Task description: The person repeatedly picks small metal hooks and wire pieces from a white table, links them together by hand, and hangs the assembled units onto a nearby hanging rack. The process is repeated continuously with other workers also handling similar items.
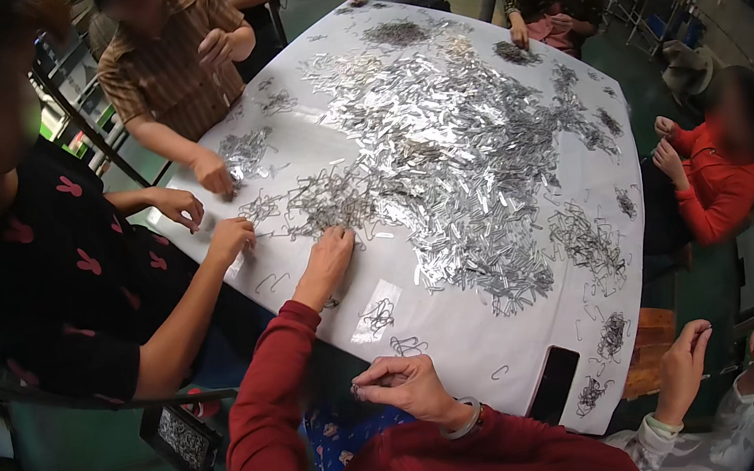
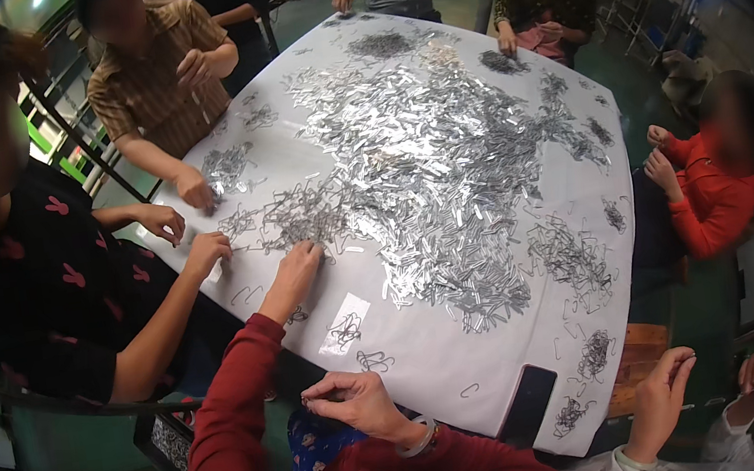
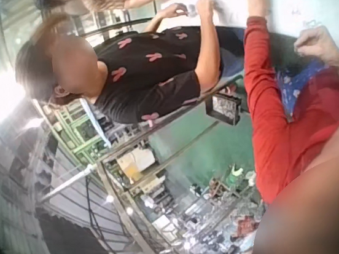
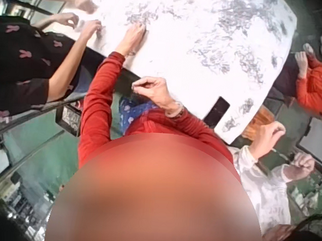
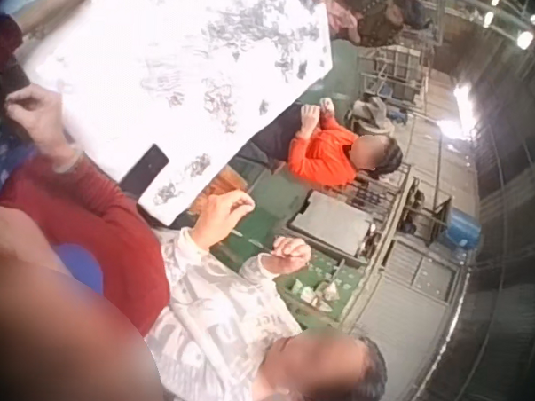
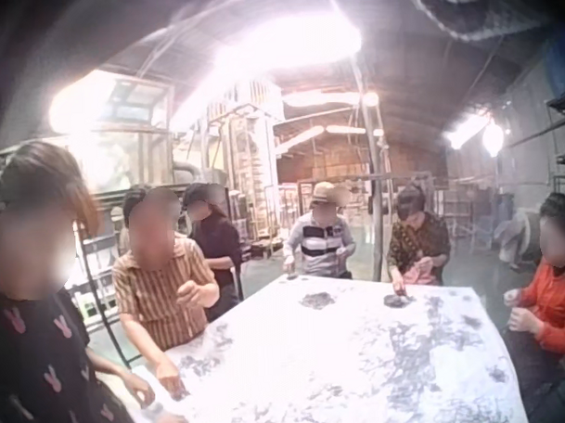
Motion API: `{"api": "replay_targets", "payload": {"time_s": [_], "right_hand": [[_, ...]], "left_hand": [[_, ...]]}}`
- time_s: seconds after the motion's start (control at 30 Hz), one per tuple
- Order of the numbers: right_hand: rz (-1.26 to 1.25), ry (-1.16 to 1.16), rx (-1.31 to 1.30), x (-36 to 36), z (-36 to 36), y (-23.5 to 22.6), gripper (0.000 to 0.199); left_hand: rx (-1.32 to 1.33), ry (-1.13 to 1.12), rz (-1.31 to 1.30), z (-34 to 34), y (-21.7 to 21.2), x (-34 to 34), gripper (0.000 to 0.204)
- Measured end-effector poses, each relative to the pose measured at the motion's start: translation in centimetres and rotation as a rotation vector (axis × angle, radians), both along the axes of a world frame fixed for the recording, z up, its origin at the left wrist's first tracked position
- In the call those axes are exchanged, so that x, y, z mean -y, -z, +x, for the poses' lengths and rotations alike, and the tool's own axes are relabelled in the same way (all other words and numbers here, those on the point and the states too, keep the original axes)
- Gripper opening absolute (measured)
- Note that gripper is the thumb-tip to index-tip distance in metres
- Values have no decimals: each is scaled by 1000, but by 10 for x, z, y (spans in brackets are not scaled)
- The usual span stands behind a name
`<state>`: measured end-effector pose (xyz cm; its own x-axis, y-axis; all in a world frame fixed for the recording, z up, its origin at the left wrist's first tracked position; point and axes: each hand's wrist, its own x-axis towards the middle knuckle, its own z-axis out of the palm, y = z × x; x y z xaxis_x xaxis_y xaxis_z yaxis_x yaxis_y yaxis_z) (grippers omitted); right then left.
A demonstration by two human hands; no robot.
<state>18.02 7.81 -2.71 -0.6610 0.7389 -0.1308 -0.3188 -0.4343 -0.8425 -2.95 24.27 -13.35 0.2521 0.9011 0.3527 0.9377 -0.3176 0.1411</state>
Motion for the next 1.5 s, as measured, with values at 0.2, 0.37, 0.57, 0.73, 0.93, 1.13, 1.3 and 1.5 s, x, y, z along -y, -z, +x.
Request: {"api": "replay_targets", "payload": {"time_s": [0.2, 0.37, 0.57, 0.73, 0.93, 1.13, 1.3, 1.5], "right_hand": [[11, 21, 23, 4, -2, 4, 16], [49, 14, 28, 7, -5, -4, 16], [186, -6, 215, 8, -9, -5, 16], [106, 97, 149, 12, -20, 10, 15], [145, 156, 158, 17, -26, 6, 17], [224, 202, 152, 27, -26, 3, 17], [441, 259, 261, 31, -26, 6, 17], [542, 312, 271, 26, -30, 13, 19]], "left_hand": [[-224, 28, 1, 2, 7, 9, 19], [-175, 6, 121, -6, -12, -16, 18], [251, -150, 14, -2, -45, 8, 4], [969, -97, 8, 17, -100, 133, 16], [1333, -219, -45, 43, -136, 241, 9], [1081, -260, 108, 49, -116, 253, 7], [1174, -349, 121, 57, -106, 257, 7], [1304, -432, 62, 58, -101, 253, 5]]}}
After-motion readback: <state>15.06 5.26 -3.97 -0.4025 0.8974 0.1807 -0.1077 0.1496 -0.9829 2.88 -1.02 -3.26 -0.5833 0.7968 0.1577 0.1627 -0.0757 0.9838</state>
